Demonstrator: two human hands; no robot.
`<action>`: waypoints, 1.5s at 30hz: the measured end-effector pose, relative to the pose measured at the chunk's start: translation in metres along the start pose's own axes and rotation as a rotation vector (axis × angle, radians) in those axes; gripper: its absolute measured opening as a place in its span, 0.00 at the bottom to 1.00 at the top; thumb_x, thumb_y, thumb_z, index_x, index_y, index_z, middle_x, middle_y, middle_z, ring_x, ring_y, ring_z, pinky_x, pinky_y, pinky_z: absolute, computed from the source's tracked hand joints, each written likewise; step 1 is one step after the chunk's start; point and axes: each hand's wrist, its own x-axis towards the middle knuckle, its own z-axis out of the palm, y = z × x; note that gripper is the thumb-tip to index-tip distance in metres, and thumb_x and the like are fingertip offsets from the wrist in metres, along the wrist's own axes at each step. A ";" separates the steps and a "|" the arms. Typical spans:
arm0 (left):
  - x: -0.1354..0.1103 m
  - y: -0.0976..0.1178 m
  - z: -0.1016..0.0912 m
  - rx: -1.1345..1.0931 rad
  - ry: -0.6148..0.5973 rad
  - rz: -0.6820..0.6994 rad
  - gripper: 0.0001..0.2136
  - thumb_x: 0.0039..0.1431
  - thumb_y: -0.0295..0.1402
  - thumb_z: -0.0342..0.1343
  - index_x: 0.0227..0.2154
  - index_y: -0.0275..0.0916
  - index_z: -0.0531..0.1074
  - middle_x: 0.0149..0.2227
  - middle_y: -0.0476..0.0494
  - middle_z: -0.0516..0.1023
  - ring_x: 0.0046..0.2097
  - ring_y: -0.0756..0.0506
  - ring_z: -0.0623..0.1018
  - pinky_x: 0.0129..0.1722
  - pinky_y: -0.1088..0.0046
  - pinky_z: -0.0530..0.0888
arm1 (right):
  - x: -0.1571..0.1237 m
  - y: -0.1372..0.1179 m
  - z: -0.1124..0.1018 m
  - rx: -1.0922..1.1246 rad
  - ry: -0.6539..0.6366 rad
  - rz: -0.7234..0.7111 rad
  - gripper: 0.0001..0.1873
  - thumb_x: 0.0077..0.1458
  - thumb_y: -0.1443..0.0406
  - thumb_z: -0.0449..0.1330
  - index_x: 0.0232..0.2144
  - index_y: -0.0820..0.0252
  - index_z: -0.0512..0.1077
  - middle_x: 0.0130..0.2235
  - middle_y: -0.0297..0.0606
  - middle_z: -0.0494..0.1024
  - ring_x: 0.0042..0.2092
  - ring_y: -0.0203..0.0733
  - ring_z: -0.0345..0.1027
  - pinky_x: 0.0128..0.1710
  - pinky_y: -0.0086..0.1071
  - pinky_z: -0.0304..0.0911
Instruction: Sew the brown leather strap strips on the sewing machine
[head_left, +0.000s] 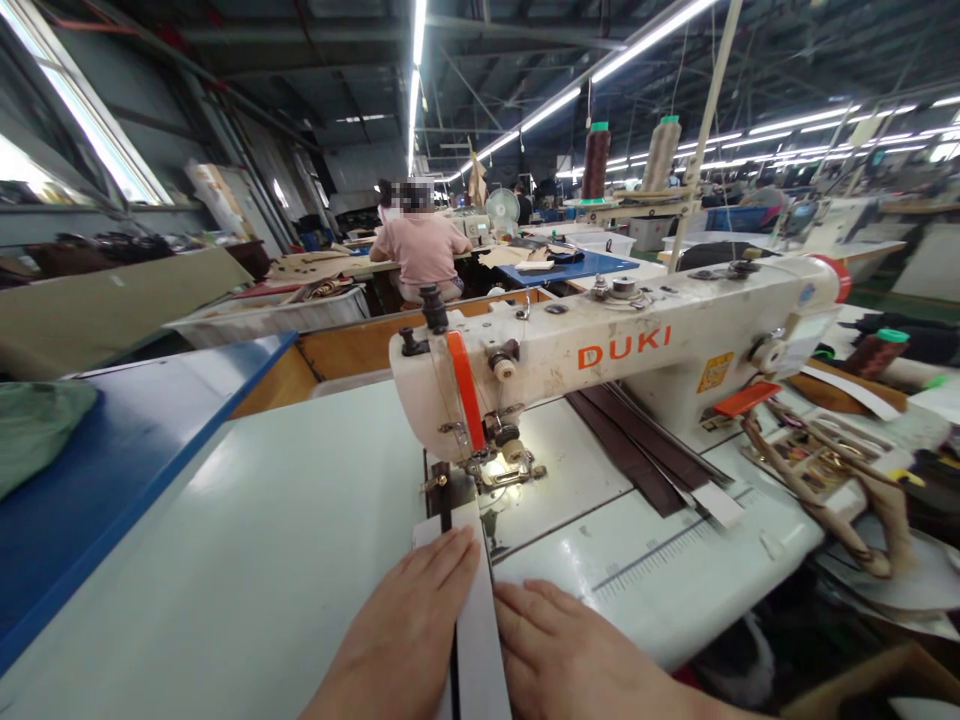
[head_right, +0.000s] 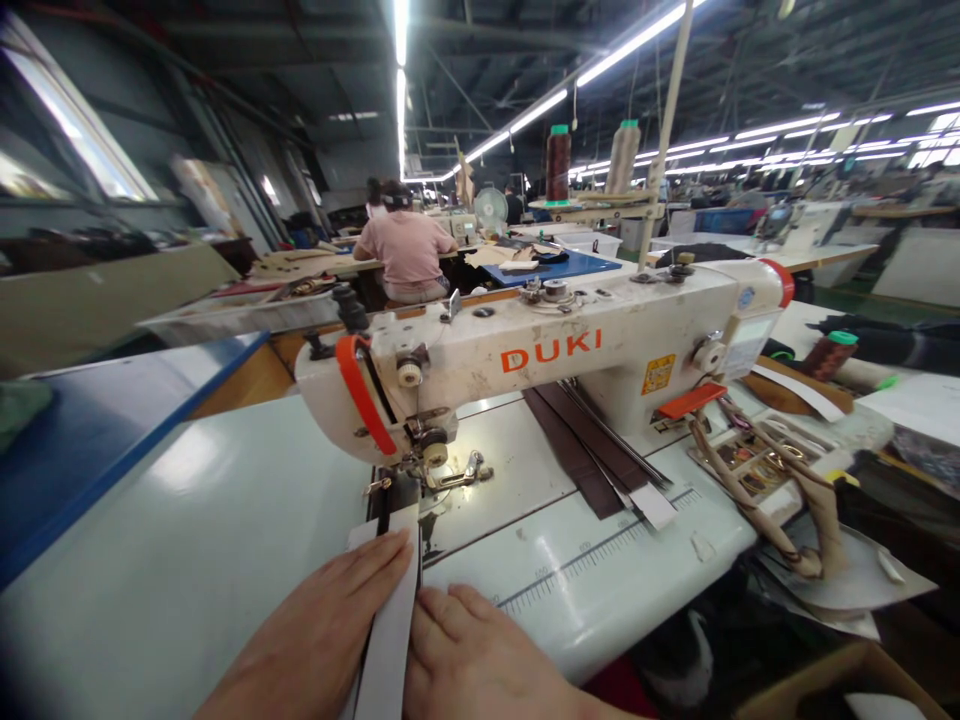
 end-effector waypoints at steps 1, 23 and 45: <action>0.001 0.000 -0.001 0.008 -0.011 0.012 0.23 0.50 0.19 0.40 0.45 0.32 0.74 0.47 0.37 0.79 0.45 0.44 0.80 0.41 0.69 0.79 | 0.001 0.001 -0.003 0.019 -0.033 0.004 0.12 0.64 0.65 0.53 0.39 0.66 0.74 0.44 0.41 0.78 0.46 0.43 0.70 0.48 0.32 0.65; 0.008 0.007 0.001 -0.027 0.106 -0.025 0.16 0.61 0.22 0.39 0.45 0.30 0.71 0.47 0.35 0.78 0.48 0.42 0.78 0.45 0.66 0.76 | 0.020 0.041 0.004 0.145 -0.147 -0.213 0.10 0.62 0.69 0.53 0.28 0.61 0.67 0.30 0.34 0.70 0.34 0.40 0.62 0.40 0.35 0.60; 0.033 -0.012 0.020 -0.132 0.072 -0.150 0.18 0.67 0.28 0.35 0.46 0.31 0.71 0.46 0.36 0.79 0.47 0.45 0.78 0.47 0.68 0.77 | 0.035 0.072 0.009 0.120 -0.208 -0.161 0.10 0.64 0.67 0.52 0.30 0.62 0.67 0.32 0.33 0.71 0.36 0.40 0.63 0.37 0.34 0.59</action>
